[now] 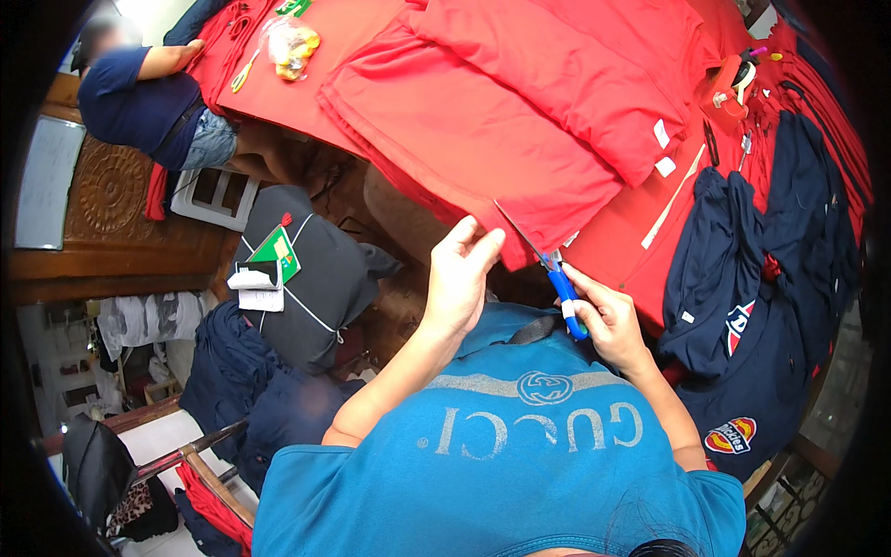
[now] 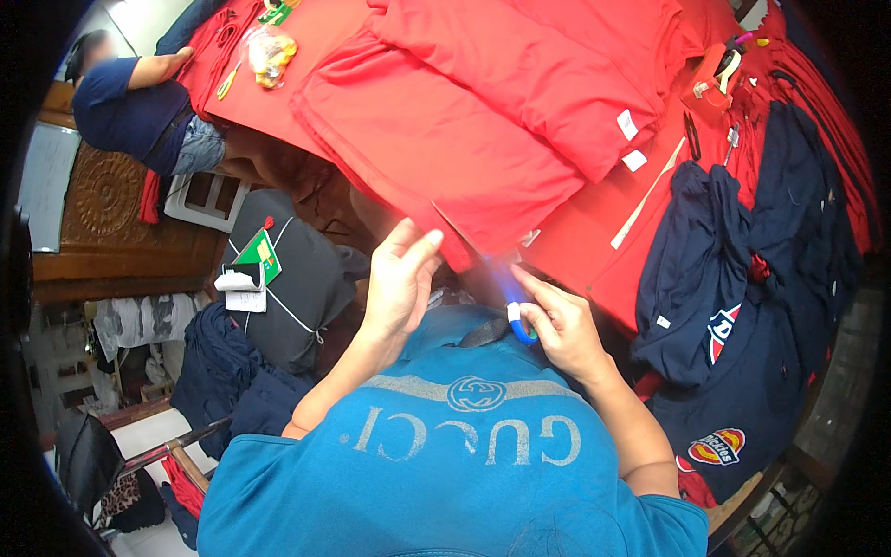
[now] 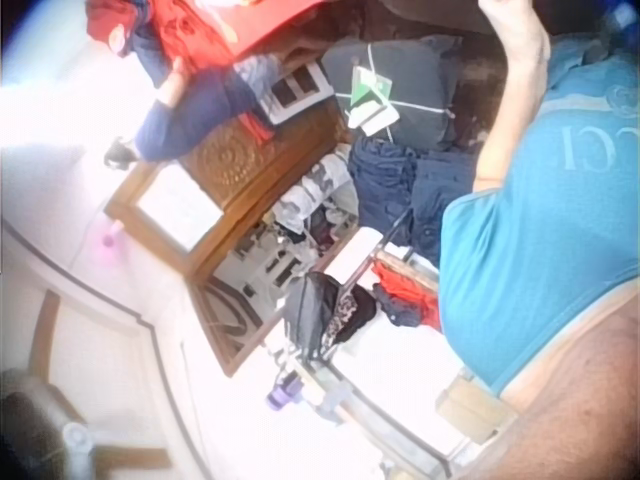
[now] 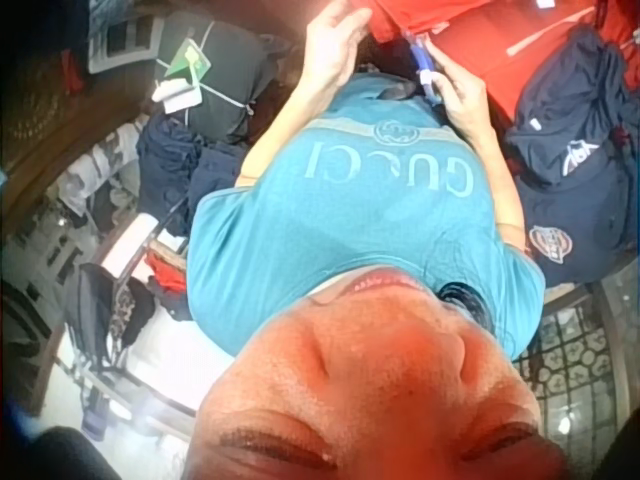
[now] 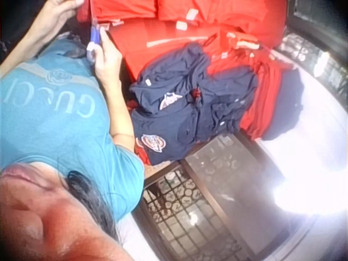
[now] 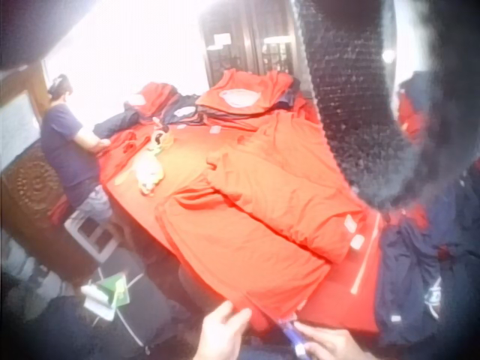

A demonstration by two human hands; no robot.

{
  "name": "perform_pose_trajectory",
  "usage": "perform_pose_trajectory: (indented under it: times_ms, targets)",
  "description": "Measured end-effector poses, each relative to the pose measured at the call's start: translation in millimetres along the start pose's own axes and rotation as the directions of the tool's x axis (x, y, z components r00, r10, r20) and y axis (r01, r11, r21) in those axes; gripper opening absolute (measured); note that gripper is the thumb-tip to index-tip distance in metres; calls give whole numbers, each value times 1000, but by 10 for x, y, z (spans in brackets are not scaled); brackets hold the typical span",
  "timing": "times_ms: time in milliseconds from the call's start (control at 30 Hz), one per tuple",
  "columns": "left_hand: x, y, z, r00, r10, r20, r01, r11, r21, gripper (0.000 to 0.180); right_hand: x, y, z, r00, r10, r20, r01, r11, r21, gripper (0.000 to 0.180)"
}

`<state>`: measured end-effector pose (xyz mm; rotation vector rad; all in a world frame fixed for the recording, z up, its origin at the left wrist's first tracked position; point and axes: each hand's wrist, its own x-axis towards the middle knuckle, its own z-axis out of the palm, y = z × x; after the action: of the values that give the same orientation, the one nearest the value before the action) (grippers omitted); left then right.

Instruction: The person uses blue-handled scissors to cut tags and threads from a stack of red jackets on a table. They repeatedly pick up a jacket, trim the tag, and place it back on the pile.

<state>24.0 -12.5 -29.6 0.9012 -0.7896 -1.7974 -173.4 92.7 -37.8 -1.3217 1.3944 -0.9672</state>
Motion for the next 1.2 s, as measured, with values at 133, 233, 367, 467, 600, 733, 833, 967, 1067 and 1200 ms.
perform_pose_trajectory:
  times_ms: [133,233,367,467,600,733,833,967,1067,1200]
  targets:
    - [15,73,-21,1000,-19,25,19,1000,-20,29,8,-45,7,1000,28,10,-29,996,80,50]
    - [-8,68,25,999,-49,-13,49,997,-66,20,60,-32,14,999,10,-42,1,972,234,54]
    - [-21,-32,-72,992,-124,-1,123,989,-86,24,284,-196,108,979,-133,-157,154,980,129,60]
    - [-40,-24,-27,987,-161,3,161,985,-62,23,504,-289,298,950,-230,-212,232,973,-17,65]
    - [-30,-129,-114,983,-180,-27,180,984,-18,17,748,-317,483,903,-393,-172,351,907,-231,64]
    - [228,-105,-273,976,-172,-136,175,985,8,20,779,-356,440,932,-345,-111,314,923,-224,60]
    - [649,137,-516,988,-116,-101,96,978,-187,25,762,-377,327,968,-249,1,241,934,-265,59]
    - [1483,385,-1126,979,22,-204,-85,947,-309,34,767,-241,264,973,-221,62,230,936,-267,60]
    - [1971,704,-1560,950,-9,-312,-112,923,-368,37,829,-179,256,978,-174,112,201,929,-311,61]
    - [2285,980,-1815,938,-23,-346,-103,935,-339,37,908,-99,264,985,-130,114,161,925,-343,61]
